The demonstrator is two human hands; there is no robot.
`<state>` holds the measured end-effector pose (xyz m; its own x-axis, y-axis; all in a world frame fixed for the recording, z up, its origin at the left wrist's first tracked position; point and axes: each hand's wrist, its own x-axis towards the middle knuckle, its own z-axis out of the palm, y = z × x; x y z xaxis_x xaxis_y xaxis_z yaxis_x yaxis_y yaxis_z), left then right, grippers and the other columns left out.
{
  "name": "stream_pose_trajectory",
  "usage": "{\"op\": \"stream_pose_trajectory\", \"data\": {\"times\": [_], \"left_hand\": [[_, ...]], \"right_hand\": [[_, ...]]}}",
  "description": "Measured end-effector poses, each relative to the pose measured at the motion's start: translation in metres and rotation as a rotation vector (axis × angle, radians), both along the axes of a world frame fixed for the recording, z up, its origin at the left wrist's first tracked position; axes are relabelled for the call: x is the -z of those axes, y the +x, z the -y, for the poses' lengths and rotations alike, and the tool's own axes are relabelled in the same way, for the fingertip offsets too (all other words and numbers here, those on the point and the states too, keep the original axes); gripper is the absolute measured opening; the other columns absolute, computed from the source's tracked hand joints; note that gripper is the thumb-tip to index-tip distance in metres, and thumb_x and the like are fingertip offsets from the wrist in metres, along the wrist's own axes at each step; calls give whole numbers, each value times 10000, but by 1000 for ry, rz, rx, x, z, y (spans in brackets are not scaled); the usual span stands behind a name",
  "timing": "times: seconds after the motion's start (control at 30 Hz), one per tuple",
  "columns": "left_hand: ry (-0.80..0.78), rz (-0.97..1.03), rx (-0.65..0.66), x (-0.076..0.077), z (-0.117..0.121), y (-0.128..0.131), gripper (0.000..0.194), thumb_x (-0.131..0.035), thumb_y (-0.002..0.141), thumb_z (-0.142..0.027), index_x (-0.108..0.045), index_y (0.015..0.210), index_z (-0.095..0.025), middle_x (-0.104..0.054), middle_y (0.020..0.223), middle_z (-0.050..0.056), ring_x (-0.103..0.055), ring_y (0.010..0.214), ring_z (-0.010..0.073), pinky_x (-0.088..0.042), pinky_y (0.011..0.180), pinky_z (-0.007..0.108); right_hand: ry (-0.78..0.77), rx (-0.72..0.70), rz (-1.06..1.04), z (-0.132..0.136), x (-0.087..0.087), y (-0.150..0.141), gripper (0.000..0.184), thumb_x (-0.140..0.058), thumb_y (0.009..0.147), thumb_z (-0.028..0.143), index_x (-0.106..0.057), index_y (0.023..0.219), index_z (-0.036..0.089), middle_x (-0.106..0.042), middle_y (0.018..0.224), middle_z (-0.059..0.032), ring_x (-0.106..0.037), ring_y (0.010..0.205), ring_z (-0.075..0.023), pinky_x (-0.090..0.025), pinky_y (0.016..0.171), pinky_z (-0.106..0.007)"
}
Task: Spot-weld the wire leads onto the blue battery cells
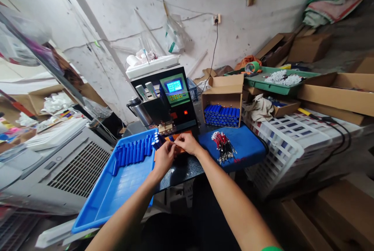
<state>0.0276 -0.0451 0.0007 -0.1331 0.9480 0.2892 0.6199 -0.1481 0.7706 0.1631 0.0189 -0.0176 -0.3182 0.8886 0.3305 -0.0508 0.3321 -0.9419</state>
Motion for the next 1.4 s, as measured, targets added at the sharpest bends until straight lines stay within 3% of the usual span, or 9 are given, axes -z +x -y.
{"op": "stream_pose_trajectory", "data": {"times": [0.23, 0.37, 0.57, 0.67, 0.8, 0.97, 1.13, 1.23, 1.4], "left_hand": [[-18, 47, 7, 1, 4, 4, 211, -501, 860, -363, -605, 822, -183, -630, 658, 6, -557, 546, 145, -421, 546, 247], [81, -82, -19, -3, 14, 2, 159, -546, 845, -335, -613, 845, -191, -631, 779, 24, -571, 621, 146, -463, 636, 272], [142, -272, 14, 0, 19, -5, 286, -618, 811, -295, -666, 1083, -223, -534, 1225, 118, -590, 1058, 236, -476, 922, 386], [130, -279, 98, 1, 8, -5, 378, -632, 788, -222, -648, 1166, -237, -544, 1262, 116, -509, 1216, 269, -429, 1011, 417], [79, -244, 132, 0, -2, -5, 475, -639, 725, -147, -635, 1194, -219, -642, 982, 71, -615, 925, 219, -493, 866, 355], [33, -106, 172, 5, -1, -4, 488, -587, 727, -135, -626, 1209, -202, -598, 716, -9, -556, 635, 136, -472, 667, 252], [57, 41, 138, 1, -1, 0, 325, -555, 829, -256, -653, 1128, -173, -684, 861, 31, -616, 754, 155, -469, 739, 251], [29, 86, 99, -3, -2, 2, 258, -582, 831, -349, -678, 983, -164, -682, 797, 26, -611, 737, 169, -458, 704, 249], [53, -32, 57, -5, -6, 1, 236, -561, 836, -371, -667, 865, -162, -630, 776, 27, -567, 732, 172, -441, 701, 275]], "right_hand": [[16, 12, 7, 2, 1, 0, 167, -646, 708, 318, -648, 679, 154, -655, 662, -20, -567, 630, -139, -435, 609, -251], [-33, 74, -63, 4, -1, 0, 185, -635, 705, 341, -627, 643, 167, -624, 598, -7, -550, 574, -132, -425, 565, -246], [-204, 135, -237, 3, -1, 0, 234, -635, 692, 395, -578, 623, 179, -564, 521, 12, -493, 471, -110, -375, 449, -220], [-215, 129, -243, 3, -1, 1, 246, -645, 682, 410, -583, 625, 179, -566, 534, 7, -482, 471, -107, -362, 440, -218], [-220, 136, -253, 4, -3, 3, 282, -653, 682, 440, -568, 617, 179, -568, 555, -2, -476, 476, -103, -350, 436, -216], [-253, 171, -271, 2, -1, 3, 322, -662, 677, 483, -574, 658, 174, -584, 596, -10, -487, 488, -101, -335, 422, -205], [-243, 184, -290, -2, 0, 2, 312, -673, 688, 471, -582, 645, 175, -577, 570, 2, -493, 480, -101, -359, 446, -215], [-240, 189, -285, -4, 0, 1, 302, -669, 691, 463, -586, 646, 175, -573, 564, 3, -485, 480, -98, -348, 436, -207], [-227, 183, -262, -4, -2, 0, 295, -657, 696, 456, -585, 640, 175, -580, 581, 3, -480, 482, -93, -333, 421, -194]]}}
